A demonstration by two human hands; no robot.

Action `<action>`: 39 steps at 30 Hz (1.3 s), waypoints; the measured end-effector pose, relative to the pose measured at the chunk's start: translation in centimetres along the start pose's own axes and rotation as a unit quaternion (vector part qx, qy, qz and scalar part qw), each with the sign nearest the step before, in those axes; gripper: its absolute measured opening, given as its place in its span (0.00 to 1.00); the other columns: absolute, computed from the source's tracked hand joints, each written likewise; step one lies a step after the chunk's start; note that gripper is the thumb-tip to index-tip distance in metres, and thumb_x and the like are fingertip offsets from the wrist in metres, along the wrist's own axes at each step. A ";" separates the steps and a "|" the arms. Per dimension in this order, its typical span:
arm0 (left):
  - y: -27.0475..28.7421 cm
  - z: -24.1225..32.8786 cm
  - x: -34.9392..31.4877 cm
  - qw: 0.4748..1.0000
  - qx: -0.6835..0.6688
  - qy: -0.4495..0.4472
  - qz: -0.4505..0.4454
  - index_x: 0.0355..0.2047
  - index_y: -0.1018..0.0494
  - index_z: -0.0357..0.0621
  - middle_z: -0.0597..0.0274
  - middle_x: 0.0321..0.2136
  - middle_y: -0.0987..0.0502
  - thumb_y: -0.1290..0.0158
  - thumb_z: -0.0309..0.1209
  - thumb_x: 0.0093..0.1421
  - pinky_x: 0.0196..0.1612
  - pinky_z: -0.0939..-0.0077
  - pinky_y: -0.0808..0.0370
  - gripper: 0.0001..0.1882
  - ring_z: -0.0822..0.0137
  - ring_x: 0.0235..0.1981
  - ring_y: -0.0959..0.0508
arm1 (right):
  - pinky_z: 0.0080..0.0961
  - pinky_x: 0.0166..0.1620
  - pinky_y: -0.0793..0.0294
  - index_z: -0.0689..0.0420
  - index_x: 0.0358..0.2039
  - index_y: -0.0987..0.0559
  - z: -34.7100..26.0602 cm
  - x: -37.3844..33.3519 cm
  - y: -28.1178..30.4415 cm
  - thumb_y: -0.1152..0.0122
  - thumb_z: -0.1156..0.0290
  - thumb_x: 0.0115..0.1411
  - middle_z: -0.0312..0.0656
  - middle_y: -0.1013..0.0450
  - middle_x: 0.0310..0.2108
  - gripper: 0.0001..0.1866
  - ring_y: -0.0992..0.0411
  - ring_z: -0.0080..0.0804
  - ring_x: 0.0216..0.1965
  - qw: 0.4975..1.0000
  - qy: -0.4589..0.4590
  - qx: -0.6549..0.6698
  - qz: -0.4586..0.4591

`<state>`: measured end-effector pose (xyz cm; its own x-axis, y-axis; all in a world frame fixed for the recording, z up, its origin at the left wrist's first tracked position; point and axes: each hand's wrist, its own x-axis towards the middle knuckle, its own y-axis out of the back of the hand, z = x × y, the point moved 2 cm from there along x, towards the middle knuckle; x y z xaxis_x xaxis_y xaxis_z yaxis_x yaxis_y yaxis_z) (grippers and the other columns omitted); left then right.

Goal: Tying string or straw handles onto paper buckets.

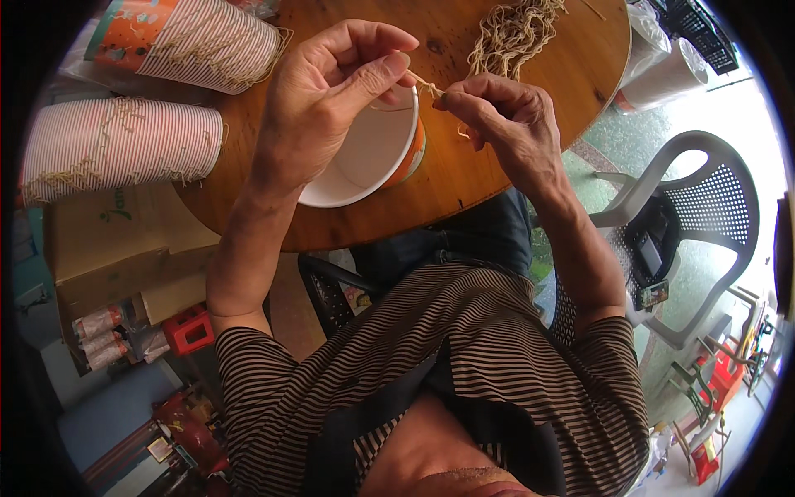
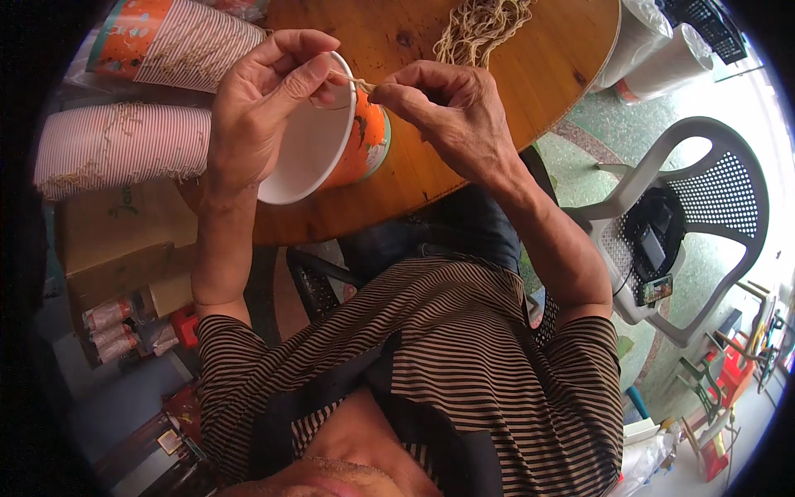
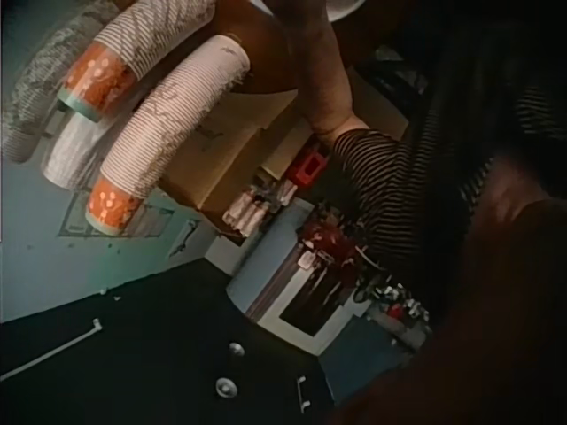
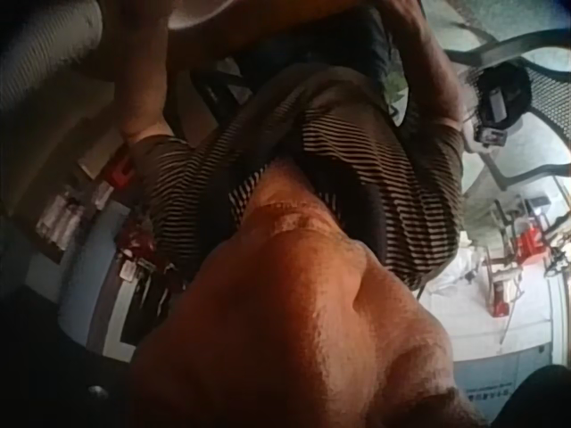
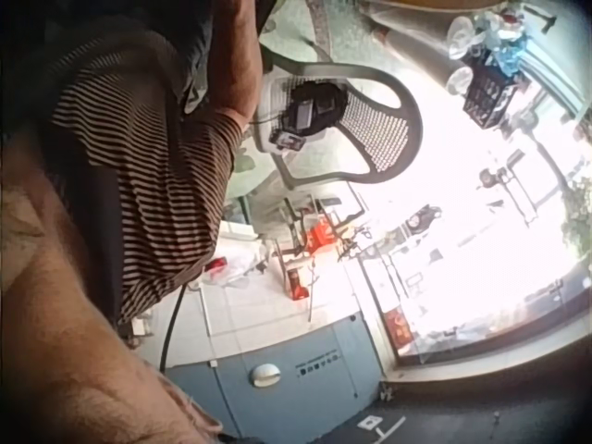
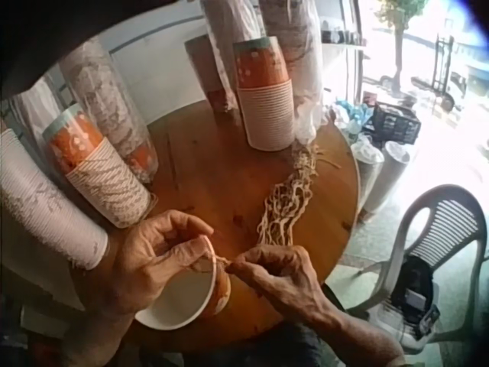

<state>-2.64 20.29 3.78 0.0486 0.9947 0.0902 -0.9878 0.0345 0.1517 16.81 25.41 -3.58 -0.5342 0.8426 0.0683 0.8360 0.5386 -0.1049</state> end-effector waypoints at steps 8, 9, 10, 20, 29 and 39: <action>0.0 0.2 0.0 0.999 -0.023 -0.007 0.022 0.44 0.24 0.36 0.59 0.31 0.17 0.45 0.28 0.68 0.38 0.84 0.21 0.09 0.76 0.33 0.18 | 0.15 0.28 0.35 0.60 0.34 0.13 -0.4 -0.2 0.4 0.35 0.64 0.61 0.28 0.24 0.22 0.12 0.32 0.12 0.25 0.999 -0.015 -0.035 -0.004; 0.0 0.1 0.0 0.999 -0.023 -0.007 0.022 0.44 0.24 0.36 0.59 0.31 0.17 0.45 0.28 0.68 0.38 0.84 0.21 0.09 0.76 0.33 0.18 | 0.15 0.28 0.35 0.60 0.34 0.13 -0.5 -0.2 0.5 0.35 0.64 0.61 0.28 0.24 0.22 0.12 0.32 0.12 0.25 0.999 -0.015 -0.034 -0.004; 0.0 0.0 0.0 0.999 -0.021 -0.014 0.024 0.44 0.24 0.36 0.60 0.30 0.18 0.45 0.28 0.68 0.35 0.86 0.22 0.08 0.77 0.32 0.19 | 0.15 0.28 0.35 0.60 0.34 0.13 -0.6 -0.2 0.5 0.35 0.64 0.61 0.28 0.25 0.22 0.12 0.33 0.11 0.24 0.999 -0.015 -0.041 -0.001; 0.3 0.1 -0.1 0.999 -0.004 0.029 0.038 0.43 0.24 0.37 0.68 0.23 0.24 0.45 0.28 0.68 0.22 0.89 0.32 0.08 0.83 0.21 0.27 | 0.13 0.25 0.37 0.58 0.37 0.15 0.0 0.1 1.8 0.38 0.64 0.65 0.26 0.29 0.21 0.11 0.35 0.11 0.22 0.999 -0.014 0.036 0.007; 0.5 0.2 -0.5 0.998 0.017 0.063 -0.009 0.51 0.27 0.35 0.72 0.28 0.28 0.47 0.27 0.69 0.20 0.91 0.40 0.12 0.85 0.22 0.32 | 0.12 0.26 0.36 0.58 0.39 0.16 -1.0 -0.7 3.6 0.34 0.62 0.65 0.26 0.26 0.25 0.12 0.35 0.09 0.23 0.999 0.015 -0.032 -0.013; -2.3 1.6 -0.8 0.952 0.297 -0.048 -0.061 0.44 0.18 0.35 0.71 0.18 0.27 0.37 0.34 0.62 0.29 0.84 0.26 0.15 0.84 0.20 0.32 | 0.09 0.26 0.34 0.56 0.39 0.14 -1.9 -1.3 3.7 0.31 0.65 0.63 0.25 0.23 0.26 0.09 0.34 0.08 0.23 0.999 0.024 0.004 0.036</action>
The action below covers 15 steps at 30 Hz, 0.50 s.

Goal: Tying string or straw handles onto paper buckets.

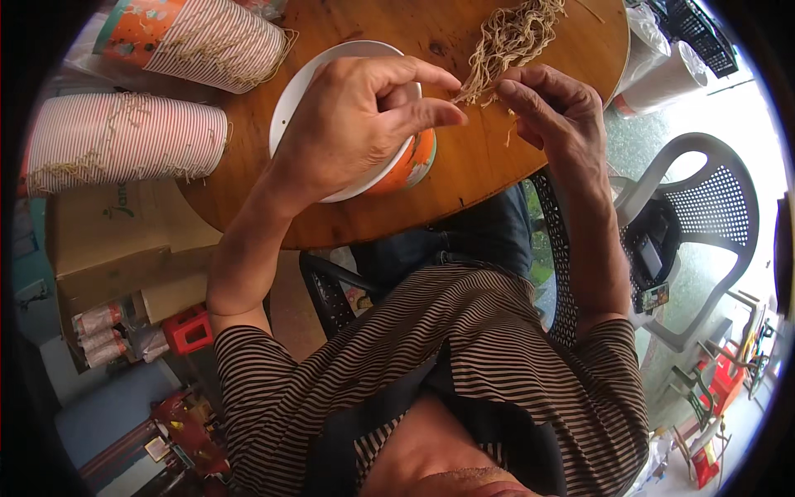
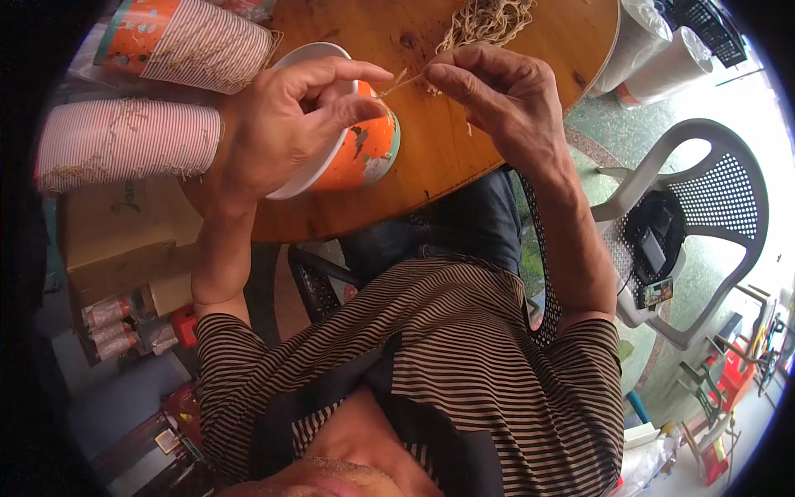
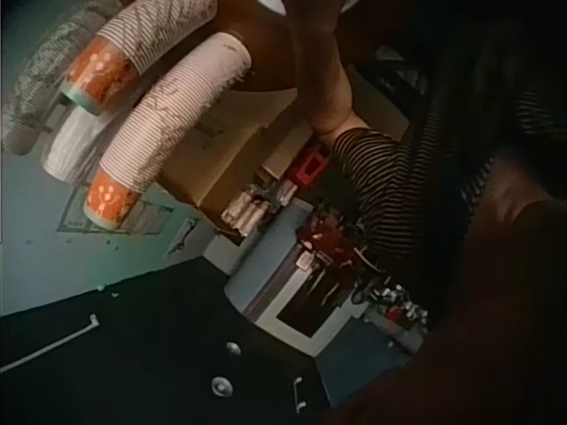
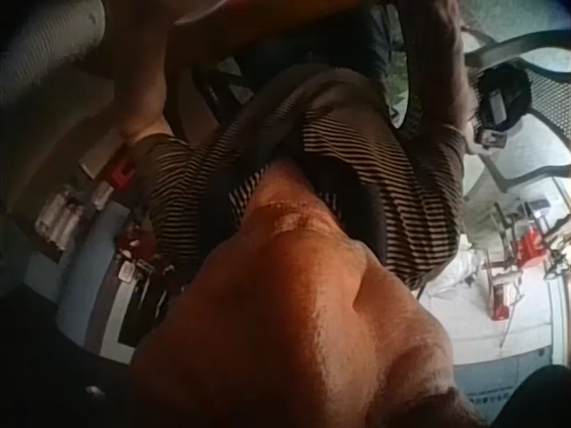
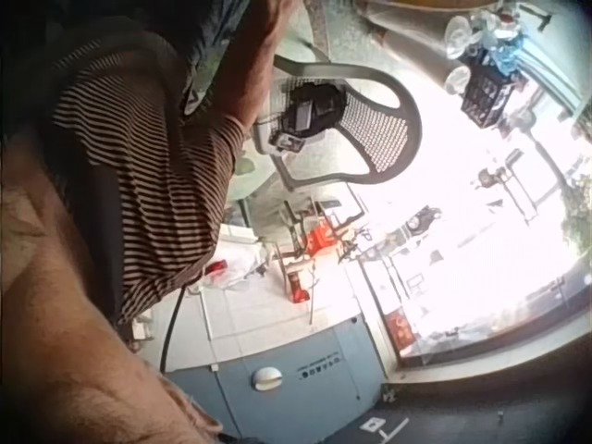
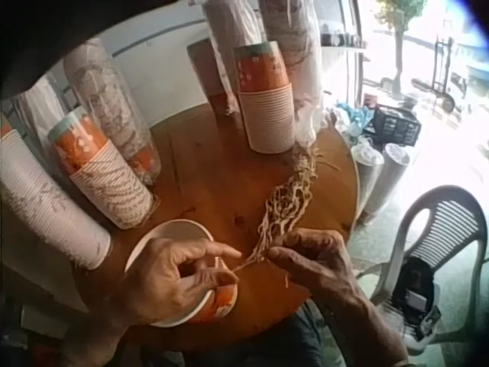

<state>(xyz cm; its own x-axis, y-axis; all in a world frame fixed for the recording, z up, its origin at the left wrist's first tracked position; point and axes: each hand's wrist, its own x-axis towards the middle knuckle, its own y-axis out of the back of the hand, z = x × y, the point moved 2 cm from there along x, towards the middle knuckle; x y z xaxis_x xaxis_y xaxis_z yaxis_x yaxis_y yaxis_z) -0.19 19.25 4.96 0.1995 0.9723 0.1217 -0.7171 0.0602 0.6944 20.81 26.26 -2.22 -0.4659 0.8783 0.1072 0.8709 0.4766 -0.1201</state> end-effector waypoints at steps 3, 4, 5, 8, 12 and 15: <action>-0.7 -0.1 0.3 0.999 -0.043 -0.003 0.022 0.39 0.16 0.37 0.71 0.13 0.31 0.35 0.31 0.59 0.26 0.83 0.28 0.10 0.83 0.17 0.33 | 0.09 0.26 0.34 0.56 0.38 0.14 -0.2 -0.2 0.1 0.31 0.65 0.63 0.26 0.23 0.26 0.09 0.33 0.09 0.23 1.000 0.009 0.006 0.000; -0.7 0.0 0.4 1.000 -0.001 -0.015 0.026 0.38 0.16 0.39 0.71 0.11 0.32 0.35 0.30 0.59 0.25 0.83 0.28 0.09 0.82 0.16 0.32 | 0.10 0.26 0.33 0.56 0.38 0.14 -0.2 -0.3 0.1 0.31 0.65 0.63 0.27 0.22 0.27 0.09 0.32 0.09 0.23 1.000 0.015 0.004 -0.003; -0.9 0.1 0.4 1.000 -0.001 -0.016 0.024 0.38 0.16 0.39 0.71 0.11 0.32 0.35 0.30 0.59 0.25 0.83 0.28 0.09 0.82 0.16 0.32 | 0.10 0.26 0.33 0.56 0.38 0.14 -0.1 -0.3 0.1 0.31 0.65 0.63 0.27 0.22 0.27 0.09 0.32 0.09 0.23 1.000 0.015 0.004 -0.002; -1.0 0.3 0.3 0.997 -0.010 -0.037 0.074 0.33 0.15 0.40 0.66 0.16 0.28 0.34 0.29 0.57 0.28 0.77 0.26 0.06 0.76 0.21 0.25 | 0.12 0.26 0.32 0.56 0.39 0.14 -0.1 -0.1 0.3 0.31 0.65 0.63 0.28 0.22 0.27 0.09 0.31 0.11 0.24 0.996 0.092 -0.015 -0.003; -0.6 0.7 -0.3 0.965 0.176 -0.169 0.098 0.26 0.18 0.41 0.60 0.33 0.22 0.34 0.27 0.50 0.42 0.66 0.25 0.04 0.61 0.36 0.21 | 0.13 0.25 0.33 0.54 0.41 0.14 0.6 0.4 3.2 0.32 0.62 0.62 0.31 0.21 0.28 0.11 0.32 0.14 0.22 0.990 0.074 -0.051 0.113; -0.9 1.1 -1.5 0.951 0.234 -0.174 0.102 0.25 0.20 0.42 0.59 0.38 0.22 0.35 0.24 0.47 0.46 0.62 0.26 0.04 0.57 0.40 0.22 | 0.13 0.24 0.37 0.55 0.43 0.14 1.2 1.0 6.8 0.31 0.62 0.62 0.30 0.24 0.25 0.13 0.35 0.13 0.21 0.977 0.072 -0.037 0.198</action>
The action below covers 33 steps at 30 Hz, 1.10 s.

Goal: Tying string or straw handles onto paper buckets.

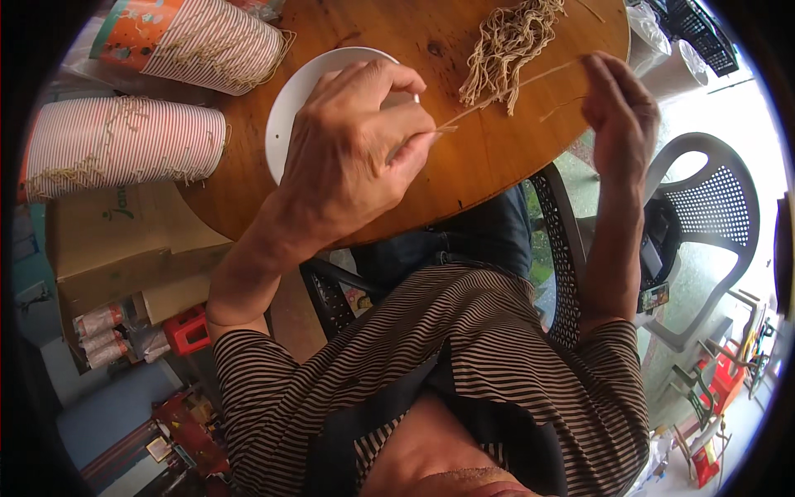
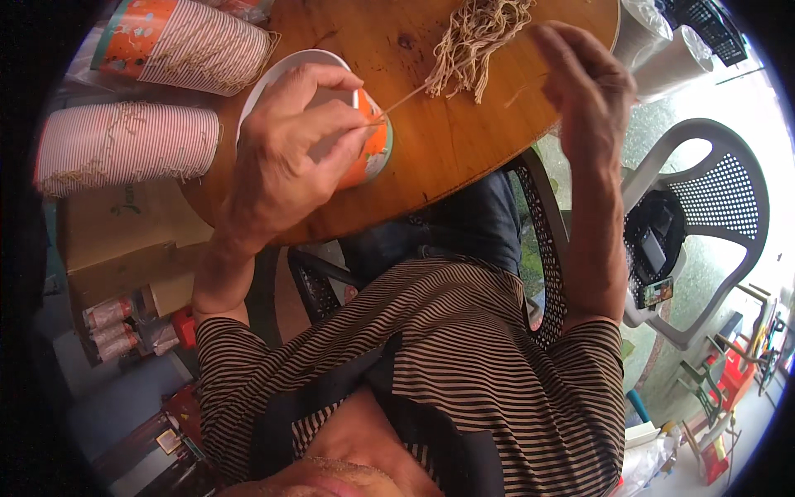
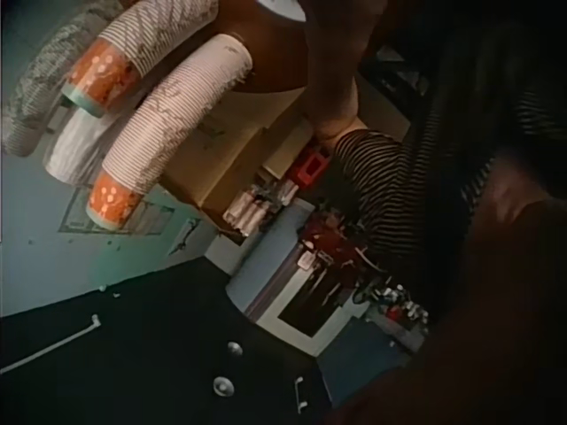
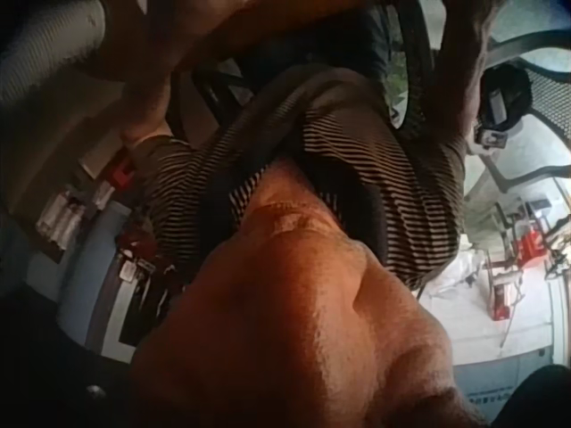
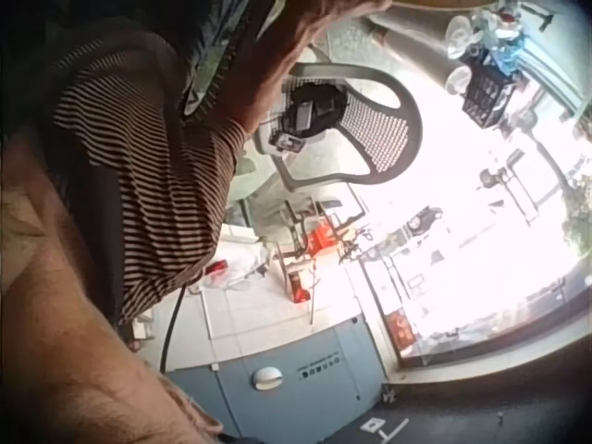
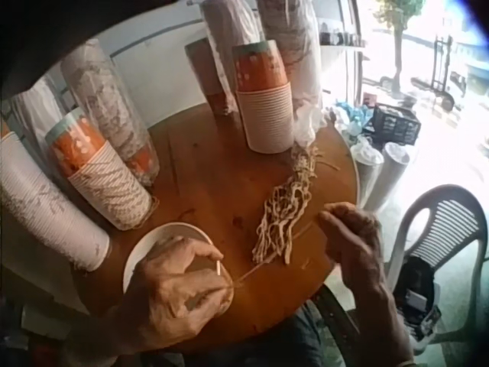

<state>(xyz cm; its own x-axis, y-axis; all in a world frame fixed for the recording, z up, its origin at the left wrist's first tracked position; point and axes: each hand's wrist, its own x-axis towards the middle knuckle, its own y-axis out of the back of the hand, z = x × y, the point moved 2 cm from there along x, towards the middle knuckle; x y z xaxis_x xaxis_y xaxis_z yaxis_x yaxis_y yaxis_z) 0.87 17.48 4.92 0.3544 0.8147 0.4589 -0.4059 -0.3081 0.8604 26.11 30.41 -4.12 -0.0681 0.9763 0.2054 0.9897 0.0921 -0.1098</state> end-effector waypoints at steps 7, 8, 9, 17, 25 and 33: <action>0.0 -1.7 -2.0 0.990 0.131 0.043 0.033 0.26 0.24 0.42 0.58 0.43 0.24 0.37 0.24 0.50 0.38 0.62 0.23 0.05 0.54 0.37 0.22 | 0.13 0.26 0.37 0.59 0.42 0.14 1.9 0.6 2.5 0.31 0.64 0.62 0.28 0.27 0.24 0.13 0.36 0.13 0.22 0.995 -0.028 -0.066 0.076; 0.0 -2.1 -2.5 0.991 0.096 0.095 0.014 0.30 0.24 0.42 0.58 0.42 0.24 0.37 0.24 0.52 0.39 0.62 0.23 0.07 0.54 0.37 0.21 | 0.14 0.27 0.35 0.59 0.42 0.14 1.7 0.2 2.7 0.31 0.64 0.62 0.29 0.25 0.25 0.13 0.34 0.14 0.23 0.986 -0.042 -0.149 0.064; 0.0 -2.4 -2.9 0.987 0.061 0.146 -0.004 0.34 0.24 0.43 0.57 0.41 0.24 0.37 0.23 0.53 0.40 0.61 0.22 0.09 0.53 0.37 0.21 | 0.15 0.29 0.33 0.60 0.42 0.14 1.7 0.0 2.9 0.31 0.63 0.62 0.31 0.24 0.27 0.14 0.33 0.16 0.24 0.971 -0.055 -0.229 0.053; 1.3 -3.4 -4.3 0.962 -0.104 0.250 0.015 0.54 0.27 0.47 0.54 0.35 0.20 0.35 0.22 0.54 0.38 0.64 0.20 0.27 0.53 0.35 0.19 | 0.23 0.32 0.25 0.58 0.37 0.15 5.2 -4.0 2.6 0.36 0.73 0.63 0.41 0.18 0.27 0.05 0.22 0.23 0.27 0.929 0.079 -0.325 -0.160; 1.7 -3.9 -5.2 0.991 0.002 0.118 0.062 0.39 0.21 0.45 0.60 0.29 0.20 0.37 0.25 0.57 0.30 0.67 0.23 0.10 0.58 0.29 0.19 | 0.25 0.32 0.24 0.57 0.37 0.16 5.2 -4.7 2.0 0.36 0.71 0.62 0.42 0.20 0.25 0.05 0.22 0.25 0.25 0.920 0.060 -0.346 -0.176; 3.9 -4.3 -6.7 0.992 0.095 -0.046 -0.065 0.31 0.27 0.40 0.60 0.27 0.24 0.41 0.19 0.49 0.28 0.67 0.24 0.09 0.60 0.33 0.20 | 0.15 0.15 0.46 0.61 0.42 0.26 3.2 -0.9 9.7 0.51 0.72 0.72 0.34 0.34 0.21 0.07 0.45 0.16 0.11 0.960 -0.145 0.172 -0.167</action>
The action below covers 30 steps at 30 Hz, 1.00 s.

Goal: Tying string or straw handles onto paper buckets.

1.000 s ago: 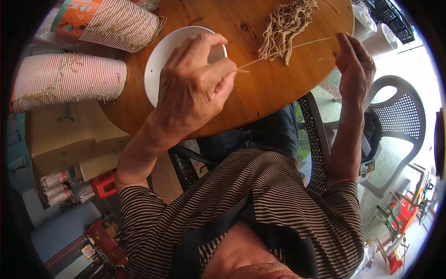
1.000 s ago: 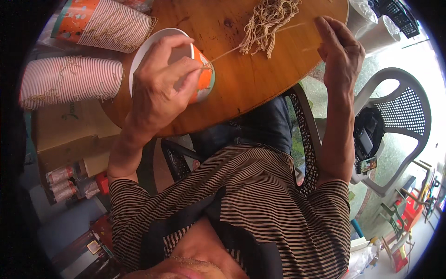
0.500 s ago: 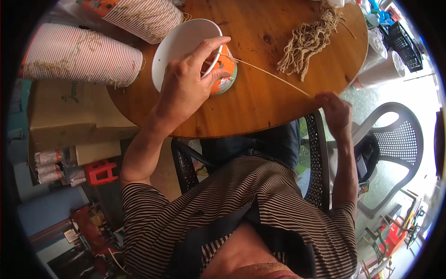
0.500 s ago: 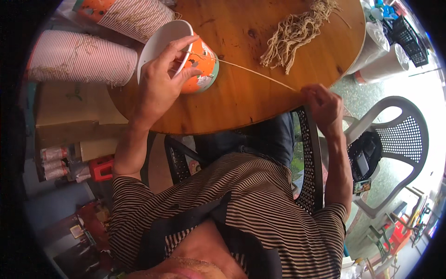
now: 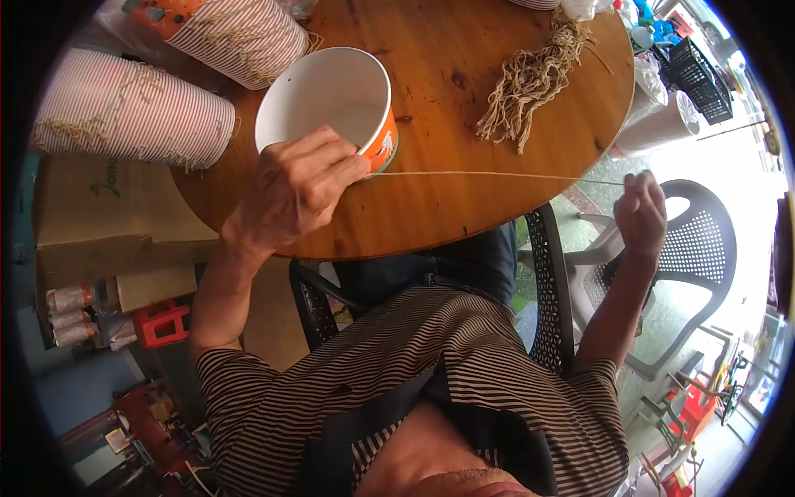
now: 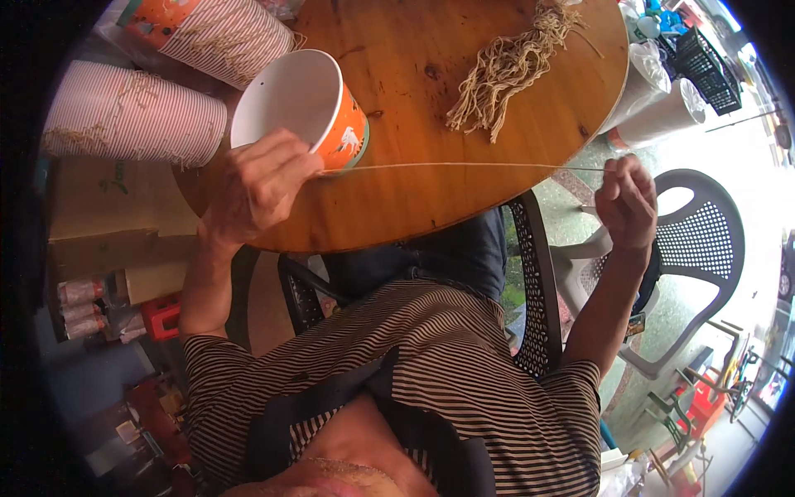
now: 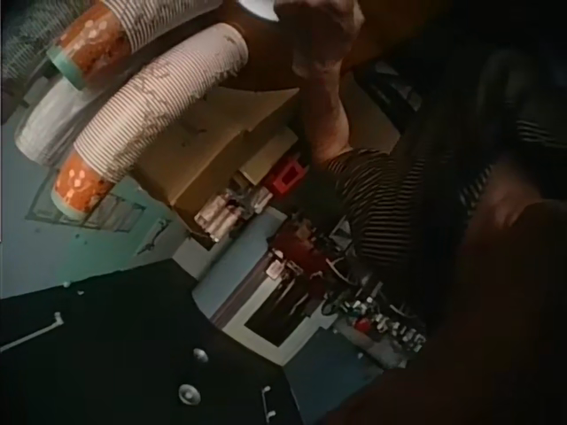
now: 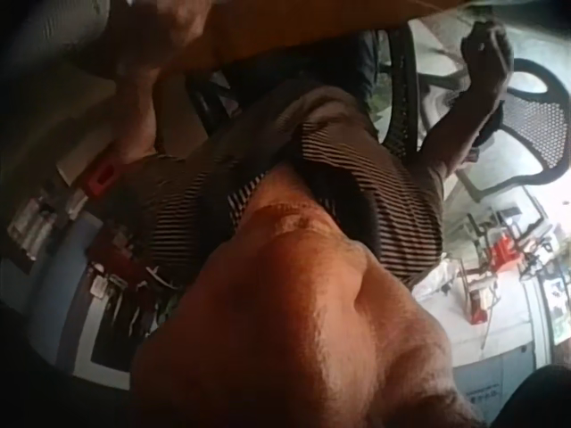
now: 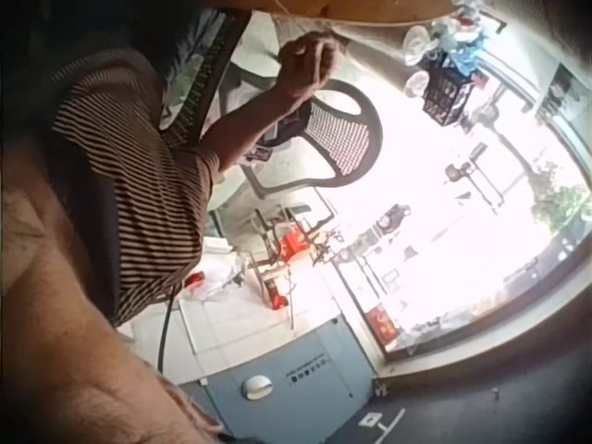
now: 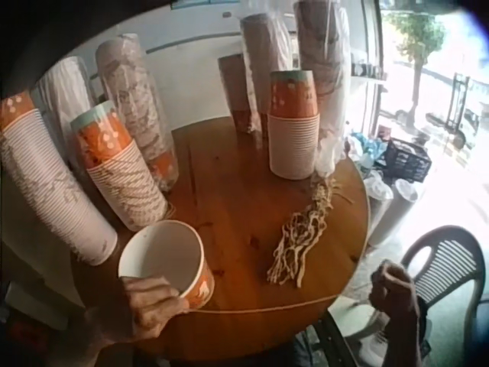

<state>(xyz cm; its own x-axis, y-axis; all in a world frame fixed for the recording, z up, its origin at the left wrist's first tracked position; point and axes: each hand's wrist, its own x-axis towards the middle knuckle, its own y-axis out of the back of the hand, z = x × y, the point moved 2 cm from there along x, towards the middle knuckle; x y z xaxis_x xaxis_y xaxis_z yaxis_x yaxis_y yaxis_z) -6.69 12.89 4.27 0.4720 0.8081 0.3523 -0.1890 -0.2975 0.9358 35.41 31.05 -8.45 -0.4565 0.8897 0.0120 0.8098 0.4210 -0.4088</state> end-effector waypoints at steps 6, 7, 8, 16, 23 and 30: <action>0.5 -0.8 -0.6 0.998 -0.008 -0.038 -0.039 0.30 0.26 0.38 0.58 0.30 0.23 0.46 0.20 0.46 0.33 0.67 0.20 0.08 0.55 0.37 0.20 | 0.10 0.14 0.39 0.68 0.65 0.36 -1.2 3.0 -2.9 0.60 0.84 0.68 0.57 0.31 0.61 0.25 0.40 0.10 0.09 0.929 0.184 0.199 -0.251; 0.7 -0.9 -0.7 0.999 -0.007 -0.035 -0.038 0.30 0.26 0.38 0.58 0.30 0.23 0.46 0.20 0.46 0.33 0.67 0.20 0.08 0.55 0.37 0.20 | 0.09 0.15 0.38 0.68 0.65 0.37 -1.5 3.0 -3.8 0.61 0.85 0.67 0.57 0.31 0.62 0.26 0.40 0.10 0.10 0.935 0.191 0.214 -0.209; 0.9 -0.9 -1.1 0.997 0.006 -0.053 -0.051 0.29 0.25 0.38 0.58 0.35 0.21 0.47 0.24 0.50 0.36 0.66 0.19 0.05 0.57 0.40 0.21 | 0.09 0.16 0.38 0.69 0.66 0.37 -1.9 3.3 -5.9 0.63 0.85 0.66 0.56 0.32 0.63 0.26 0.41 0.11 0.10 0.939 0.195 0.228 -0.168; 1.4 -3.0 -2.7 0.999 0.039 -0.034 -0.013 0.25 0.27 0.36 0.52 0.51 0.23 0.46 0.28 0.52 0.52 0.57 0.23 0.07 0.53 0.52 0.23 | 0.11 0.21 0.34 0.66 0.59 0.26 -0.2 6.0 -10.5 0.47 0.81 0.67 0.55 0.24 0.55 0.20 0.33 0.16 0.18 0.982 0.163 0.058 0.073; 1.5 -5.7 -4.6 0.998 0.052 0.042 0.021 0.18 0.31 0.33 0.53 0.49 0.22 0.47 0.20 0.43 0.50 0.55 0.22 0.04 0.51 0.53 0.23 | 0.12 0.21 0.31 0.64 0.49 0.20 1.7 6.5 -13.1 0.44 0.71 0.70 0.50 0.19 0.45 0.13 0.28 0.18 0.18 0.994 0.099 0.051 0.019; 1.9 -9.0 -5.9 0.978 -0.159 0.106 0.079 0.17 0.30 0.33 0.41 0.51 0.22 0.51 0.15 0.47 0.57 0.57 0.25 0.04 0.44 0.57 0.24 | 0.14 0.19 0.40 0.65 0.47 0.20 2.7 8.1 -15.0 0.47 0.67 0.73 0.36 0.22 0.31 0.14 0.39 0.14 0.17 0.997 0.075 0.024 0.006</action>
<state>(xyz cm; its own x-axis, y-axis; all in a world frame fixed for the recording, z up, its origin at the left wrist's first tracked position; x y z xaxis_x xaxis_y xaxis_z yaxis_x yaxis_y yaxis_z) -17.57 12.11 3.81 0.2326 0.8618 0.4508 -0.5197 -0.2817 0.8066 18.53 31.45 -4.71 -0.3832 0.9129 0.1406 0.7948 0.4034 -0.4534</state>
